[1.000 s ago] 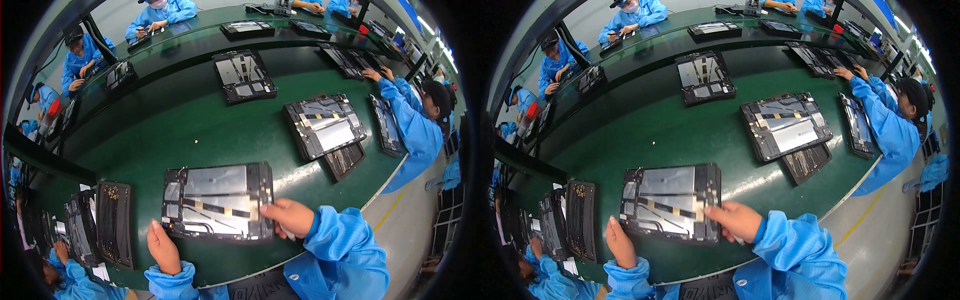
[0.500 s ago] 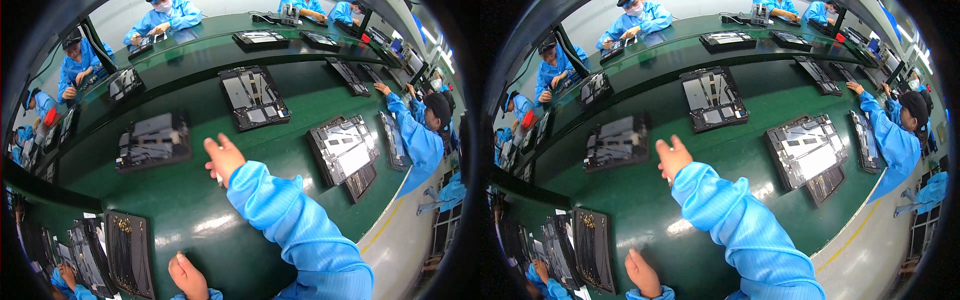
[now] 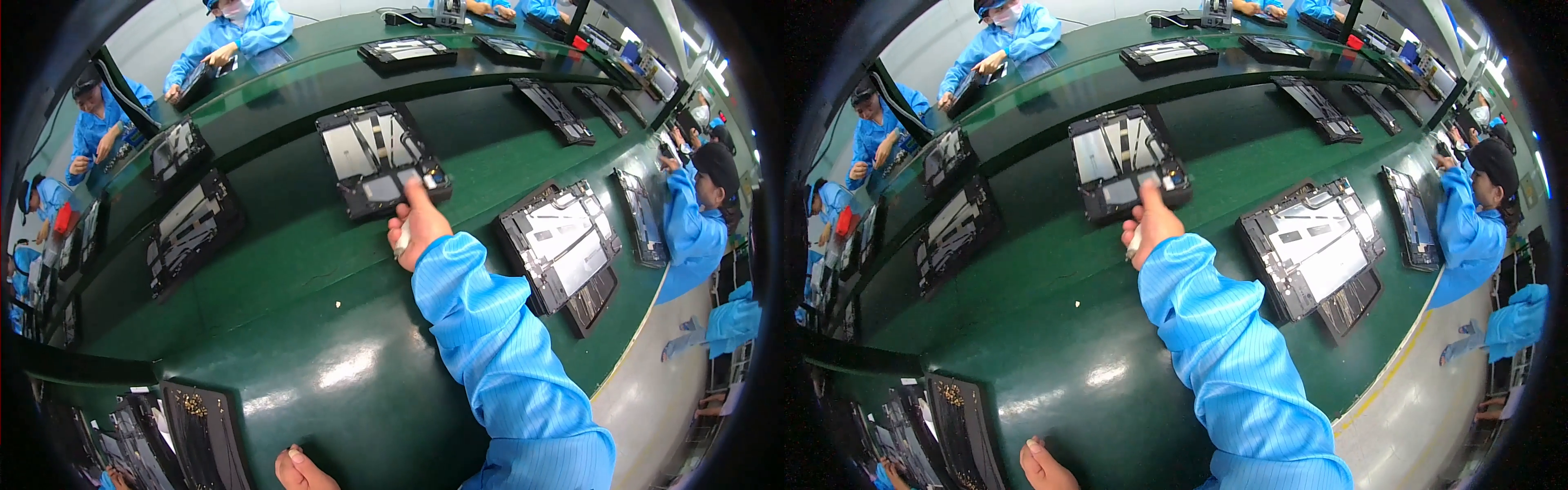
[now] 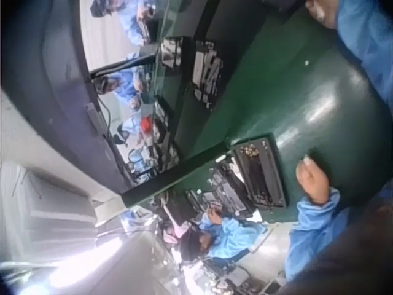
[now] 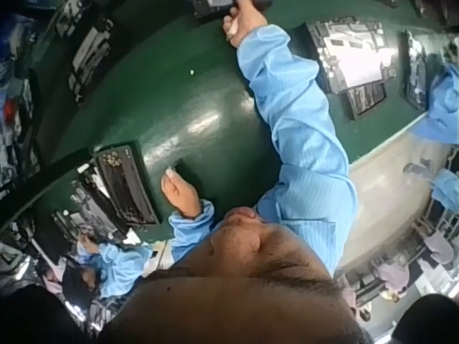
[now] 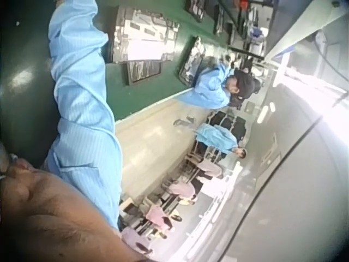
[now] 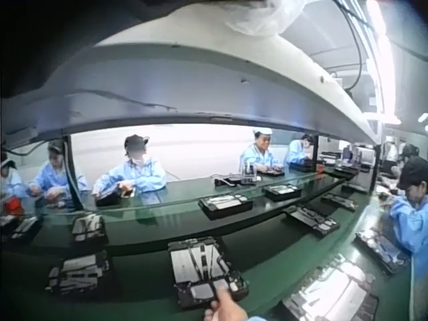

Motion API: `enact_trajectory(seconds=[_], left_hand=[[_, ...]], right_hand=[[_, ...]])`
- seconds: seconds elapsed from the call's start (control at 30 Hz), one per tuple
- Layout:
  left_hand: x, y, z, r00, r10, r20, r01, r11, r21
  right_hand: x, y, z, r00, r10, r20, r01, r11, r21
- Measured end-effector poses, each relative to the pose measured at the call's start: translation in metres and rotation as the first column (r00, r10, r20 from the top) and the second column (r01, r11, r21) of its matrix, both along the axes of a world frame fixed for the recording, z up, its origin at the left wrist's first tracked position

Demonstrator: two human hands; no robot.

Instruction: The person assembles internal components for tablet devices by placing circuit boards, battery packs, and ribbon cables into a tablet chassis, then securing them with small screws using a precision screwdriver and tweezers.

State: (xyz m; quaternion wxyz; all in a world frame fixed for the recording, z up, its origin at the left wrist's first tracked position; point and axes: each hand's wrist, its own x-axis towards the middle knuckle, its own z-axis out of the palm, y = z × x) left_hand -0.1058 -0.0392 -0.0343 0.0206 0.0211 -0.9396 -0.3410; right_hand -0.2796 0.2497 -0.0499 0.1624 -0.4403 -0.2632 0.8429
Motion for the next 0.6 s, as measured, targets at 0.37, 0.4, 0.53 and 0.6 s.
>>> enact_trajectory(seconds=[0.37, 0.4, 0.53, 0.6], left_hand=[[0.013, 0.022, -0.022, 0.724, -0.494, 0.481, -0.554, -0.001, 0.833], [0.015, 0.036, 0.008, 0.676, -0.499, 0.543, -0.592, 0.071, 0.802], [0.033, 0.028, 0.01, 0.891, -0.254, 0.376, -0.379, 0.037, 0.925], [0.035, 0.012, 0.026, 0.85, -0.344, 0.398, -0.367, 0.154, 0.917]], right_hand=[[0.216, -0.132, 0.01, 0.473, 0.847, -0.242, -0.849, 0.365, -0.381], [0.233, -0.138, 0.012, 0.458, 0.856, -0.239, -0.872, 0.38, -0.309], [0.274, -0.134, 0.025, -0.081, 0.993, -0.087, -0.997, -0.08, 0.022], [0.286, -0.125, 0.023, -0.379, 0.924, -0.04, -0.923, -0.375, 0.08]])
